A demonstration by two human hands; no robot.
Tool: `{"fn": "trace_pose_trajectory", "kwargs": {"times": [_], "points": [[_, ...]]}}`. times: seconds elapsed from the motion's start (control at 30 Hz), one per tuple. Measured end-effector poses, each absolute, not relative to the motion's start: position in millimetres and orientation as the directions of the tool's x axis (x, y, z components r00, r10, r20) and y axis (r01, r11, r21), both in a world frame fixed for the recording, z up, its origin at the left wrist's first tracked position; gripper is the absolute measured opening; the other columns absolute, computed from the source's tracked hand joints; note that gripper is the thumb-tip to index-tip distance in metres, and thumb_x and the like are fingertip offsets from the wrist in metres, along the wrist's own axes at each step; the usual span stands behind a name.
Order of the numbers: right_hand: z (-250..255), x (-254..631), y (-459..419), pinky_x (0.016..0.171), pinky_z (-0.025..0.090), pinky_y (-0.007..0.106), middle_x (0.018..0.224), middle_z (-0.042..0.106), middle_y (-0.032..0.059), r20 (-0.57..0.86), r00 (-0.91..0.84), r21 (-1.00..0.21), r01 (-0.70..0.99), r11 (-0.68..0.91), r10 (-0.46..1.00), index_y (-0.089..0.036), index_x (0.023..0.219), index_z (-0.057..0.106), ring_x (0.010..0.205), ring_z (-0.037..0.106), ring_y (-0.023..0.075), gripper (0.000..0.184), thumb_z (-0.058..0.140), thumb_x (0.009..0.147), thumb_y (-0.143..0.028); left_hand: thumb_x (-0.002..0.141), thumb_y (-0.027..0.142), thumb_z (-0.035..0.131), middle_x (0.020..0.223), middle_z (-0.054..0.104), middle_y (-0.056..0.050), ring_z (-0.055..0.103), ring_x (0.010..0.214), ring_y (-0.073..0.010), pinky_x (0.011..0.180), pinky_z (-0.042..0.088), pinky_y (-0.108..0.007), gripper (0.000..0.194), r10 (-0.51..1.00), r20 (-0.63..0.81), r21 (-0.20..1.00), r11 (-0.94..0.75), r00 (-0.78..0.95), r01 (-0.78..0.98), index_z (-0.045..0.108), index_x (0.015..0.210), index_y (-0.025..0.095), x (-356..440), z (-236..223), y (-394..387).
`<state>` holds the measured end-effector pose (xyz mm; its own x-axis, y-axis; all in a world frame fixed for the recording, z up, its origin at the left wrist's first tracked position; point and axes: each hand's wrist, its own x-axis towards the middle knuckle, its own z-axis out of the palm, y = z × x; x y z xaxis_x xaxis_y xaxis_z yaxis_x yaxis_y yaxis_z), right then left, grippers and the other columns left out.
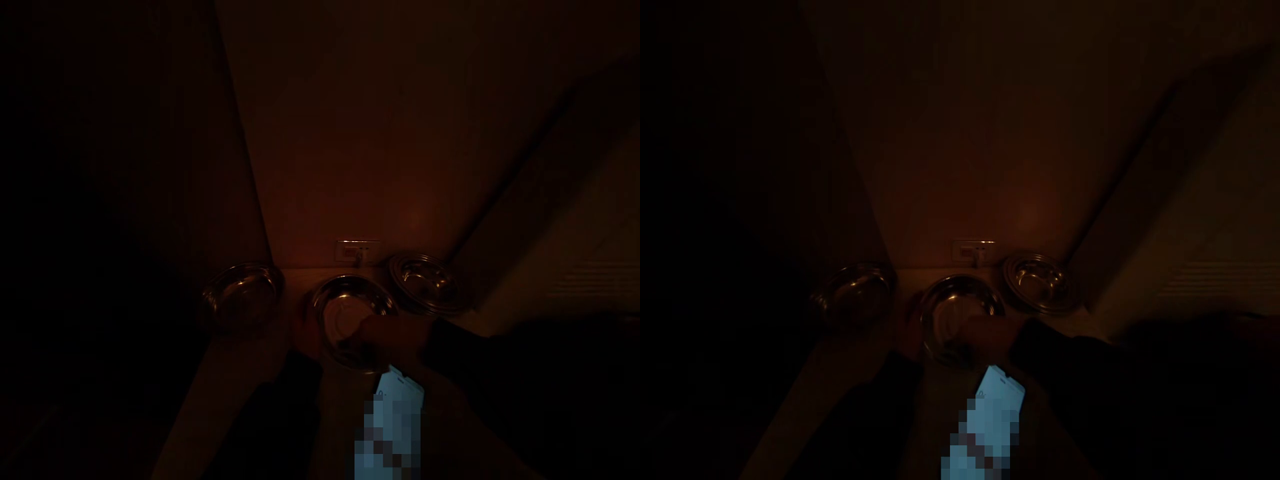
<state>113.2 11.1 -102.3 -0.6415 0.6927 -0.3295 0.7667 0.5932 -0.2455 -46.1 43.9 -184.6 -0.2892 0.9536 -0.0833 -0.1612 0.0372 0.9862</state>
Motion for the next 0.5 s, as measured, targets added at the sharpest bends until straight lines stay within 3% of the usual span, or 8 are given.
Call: {"fn": "trace_pose_trajectory", "kwargs": {"times": [0.1, 0.17, 0.23, 0.37, 0.5], "points": [[-90.8, 134.1, 13.4, 0.065, 0.053, 0.034, 0.087, 0.074, 0.0123, -0.307, -0.549, -0.096, 0.830, 0.549, 0.777, -0.016, 0.088, 0.075, 0.078, 0.069, 0.0254, 0.020, 0.058, 0.079, -0.007, 0.086, 0.023, 0.049, 0.115, 0.070, -0.011, 0.061, 0.112, -0.0228, 0.101, 0.043, -0.035, 0.028, 0.961, -0.070, 0.991, 0.035, -0.268, -0.133, 0.069, 0.103, 0.014, -45.3, -183.7, 44.0], [-90.4, 137.8, 22.4, 0.069, 0.054, 0.043, 0.097, 0.071, 0.0213, -0.230, -0.484, -0.008, 0.868, 0.496, 0.844, -0.010, 0.091, 0.073, 0.090, 0.067, 0.0325, 0.024, 0.051, 0.083, -0.004, 0.085, 0.022, 0.048, 0.116, 0.069, -0.015, 0.062, 0.111, -0.0247, 0.101, 0.044, -0.038, 0.030, 0.961, -0.061, 0.993, 0.032, -0.269, -0.110, 0.069, 0.105, 0.011, -44.6, -183.8, 43.9], [-95.1, 133.2, 35.8, 0.080, 0.052, 0.048, 0.114, 0.064, 0.0248, -0.142, -0.458, 0.025, 0.885, 0.466, 0.878, -0.009, 0.102, 0.069, 0.109, 0.058, 0.0358, 0.030, 0.046, 0.084, -0.001, 0.085, 0.021, 0.047, 0.117, 0.068, -0.014, 0.061, 0.112, -0.0250, 0.102, 0.043, -0.039, 0.031, 0.957, -0.047, 0.996, 0.022, -0.285, -0.091, 0.068, 0.105, 0.012, -44.1, -185.0, 43.6], [-112.5, 105.5, 59.0, 0.093, 0.046, 0.046, 0.134, 0.051, 0.0222, -0.012, -0.472, -0.047, 0.881, 0.471, 0.882, -0.010, 0.124, 0.056, 0.127, 0.043, 0.0329, 0.040, 0.041, 0.088, -0.003, 0.086, 0.024, 0.046, 0.120, 0.067, -0.013, 0.060, 0.115, -0.0246, 0.103, 0.041, -0.038, 0.032, 0.965, -0.047, 0.996, 0.026, -0.258, -0.082, 0.067, 0.107, 0.014, -44.0, -188.4, 43.9], [-127.6, 71.7, 58.9, 0.096, 0.044, 0.038, 0.137, 0.048, 0.0190, 0.035, -0.498, -0.220, 0.842, 0.493, 0.867, -0.011, 0.136, 0.042, 0.122, 0.049, 0.0259, 0.045, 0.044, 0.091, -0.012, 0.086, 0.024, 0.042, 0.117, 0.067, -0.015, 0.061, 0.111, -0.0250, 0.101, 0.043, -0.039, 0.034, 0.961, -0.051, 0.993, 0.020, -0.273, -0.114, 0.066, 0.106, 0.012, -46.0, -190.0, 46.8]]}}
